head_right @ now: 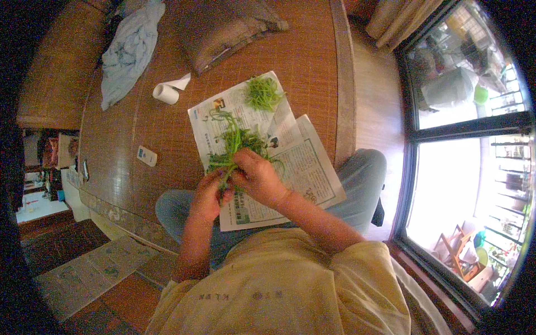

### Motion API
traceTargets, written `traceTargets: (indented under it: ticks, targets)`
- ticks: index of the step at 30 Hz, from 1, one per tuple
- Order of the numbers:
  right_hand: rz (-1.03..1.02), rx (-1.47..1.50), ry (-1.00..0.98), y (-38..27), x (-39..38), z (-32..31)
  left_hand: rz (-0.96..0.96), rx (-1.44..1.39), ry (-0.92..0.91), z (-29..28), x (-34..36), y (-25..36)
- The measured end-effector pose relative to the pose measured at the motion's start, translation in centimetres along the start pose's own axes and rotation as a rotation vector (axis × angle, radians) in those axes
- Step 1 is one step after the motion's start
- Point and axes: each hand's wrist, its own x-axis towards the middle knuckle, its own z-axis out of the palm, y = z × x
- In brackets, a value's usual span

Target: The recorder is sitting on a mat, stripping leaves or prepping green stems (likely pea shoots or beans) over a newspaper.

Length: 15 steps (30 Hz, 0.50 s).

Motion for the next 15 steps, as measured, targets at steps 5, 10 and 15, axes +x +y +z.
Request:
traceTargets:
  ticks: [5, 10, 15]
  targets:
    - [-0.24, -0.102, -0.004, -0.4, -0.2, 1.0, -0.019, -0.177, -0.009, -1.9, 0.9, -1.6]
    - [-0.378, -0.228, -0.026, -0.2, -0.5, 1.6, -0.077, -0.355, 0.06, -0.4, 1.1, -1.1]
    - [-0.051, 0.176, 0.108, 1.6, -1.5, 2.3, 0.152, -0.053, 0.068, -1.6, 1.9, -1.7]
